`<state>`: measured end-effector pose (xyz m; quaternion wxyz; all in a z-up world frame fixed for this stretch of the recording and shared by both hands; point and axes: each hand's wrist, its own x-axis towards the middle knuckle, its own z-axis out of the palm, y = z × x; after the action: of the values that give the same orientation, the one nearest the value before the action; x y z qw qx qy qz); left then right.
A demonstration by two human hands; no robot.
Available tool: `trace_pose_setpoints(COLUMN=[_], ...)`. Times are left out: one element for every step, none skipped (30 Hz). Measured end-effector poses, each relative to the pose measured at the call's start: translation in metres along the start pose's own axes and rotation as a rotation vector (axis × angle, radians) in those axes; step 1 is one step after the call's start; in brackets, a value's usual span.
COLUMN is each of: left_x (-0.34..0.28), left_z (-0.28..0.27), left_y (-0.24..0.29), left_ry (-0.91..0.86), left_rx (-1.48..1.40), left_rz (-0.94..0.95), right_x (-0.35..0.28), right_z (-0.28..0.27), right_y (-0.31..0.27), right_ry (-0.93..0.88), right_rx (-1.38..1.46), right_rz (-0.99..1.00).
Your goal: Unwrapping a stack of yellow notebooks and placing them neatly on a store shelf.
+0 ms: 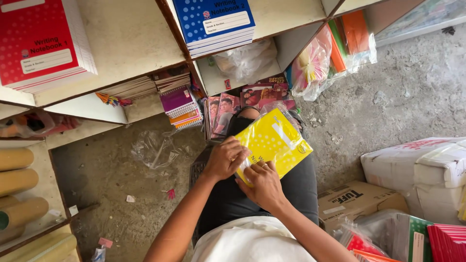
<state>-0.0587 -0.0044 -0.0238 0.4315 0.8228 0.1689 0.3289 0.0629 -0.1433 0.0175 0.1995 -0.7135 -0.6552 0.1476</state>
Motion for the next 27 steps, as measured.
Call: trace_pose_setpoints(left_x=[0.008,0.012,0.016,0.019,0.017,0.014,0.011,0.015,0.018,0.021,0.027,0.032,0.04,0.045,0.05,0.054,0.058,0.063,0.067,0.073,0.079,0.086,0.092,0.099,0.105,0.108,0.11], left_z=[-0.004,-0.004,-0.005,-0.006,-0.006,-0.006,-0.007,-0.012,-0.017,-0.021,-0.029,-0.036,-0.044,-0.051,-0.059,-0.067,-0.067,-0.068,-0.068,-0.065,-0.062,-0.058,-0.058,-0.057,-0.055,-0.051,-0.046], left_y=[0.006,0.013,0.02,0.026,0.029,0.032,0.034,0.045,0.057,0.068,0.087,0.105,0.123,0.14,0.157,0.174,0.173,0.171,0.169,0.154,0.138,0.122,0.115,0.108,0.101,0.102,0.103], left_ry=[-0.064,-0.062,-0.178,-0.295,-0.287,-0.289,-0.295,-0.291,-0.258,-0.224,-0.227,-0.178,-0.124,-0.122,-0.124,-0.125,-0.122,-0.124,-0.13,-0.13,-0.088,-0.045,-0.044,-0.14,-0.24,-0.245,-0.231], left_rx=[0.086,0.084,0.154,0.223,0.226,0.255,0.286,0.292,0.277,0.261,0.256,0.351,0.446,0.442,0.442,0.443,0.451,0.481,0.51,0.517,0.549,0.58,0.58,0.423,0.26,0.256,0.246], left_rz=[-0.018,-0.018,-0.042,-0.066,-0.07,0.004,0.079,0.074,0.12,0.166,0.169,0.272,0.378,0.386,0.364,0.342,0.345,0.375,0.404,0.407,0.429,0.452,0.457,0.304,0.152,0.159,0.188], right_x=[-0.003,-0.007,-0.009,-0.012,-0.012,-0.012,-0.012,-0.011,-0.013,-0.016,-0.02,-0.024,-0.028,-0.032,-0.034,-0.037,-0.037,-0.036,-0.037,-0.031,-0.026,-0.021,-0.012,-0.001,0.007,0.013,0.019], right_z=[0.002,0.001,0.001,0.0,-0.01,-0.02,-0.029,-0.042,-0.054,-0.067,-0.077,-0.087,-0.099,-0.101,-0.103,-0.105,-0.093,-0.081,-0.067,-0.066,-0.065,-0.065,-0.078,-0.092,-0.105,-0.114,-0.122], right_y=[0.006,0.009,0.012,0.015,0.015,0.016,0.016,0.021,0.025,0.029,0.034,0.039,0.044,0.051,0.058,0.065,0.08,0.094,0.107,0.107,0.107,0.108,0.095,0.081,0.068,0.063,0.058], right_ry=[0.053,0.052,0.078,0.104,0.099,0.045,-0.008,-0.01,0.016,0.042,0.045,0.011,-0.02,-0.015,0.048,0.114,0.114,0.082,0.05,0.05,-0.08,-0.204,-0.199,-0.181,-0.159,-0.15,-0.14], right_rx=[0.006,0.003,0.048,0.094,0.094,0.163,0.235,0.238,0.334,0.431,0.427,0.641,0.849,0.842,1.075,1.305,1.307,1.444,1.583,1.586,1.444,1.298,1.296,1.28,1.265,1.264,1.129], right_rz=[-0.082,-0.083,-0.121,-0.159,-0.167,-0.115,-0.062,-0.07,-0.1,-0.13,-0.124,-0.064,-0.007,-0.006,0.114,0.239,0.229,0.26,0.294,0.286,0.225,0.164,0.161,0.193,0.23,0.234,0.156])
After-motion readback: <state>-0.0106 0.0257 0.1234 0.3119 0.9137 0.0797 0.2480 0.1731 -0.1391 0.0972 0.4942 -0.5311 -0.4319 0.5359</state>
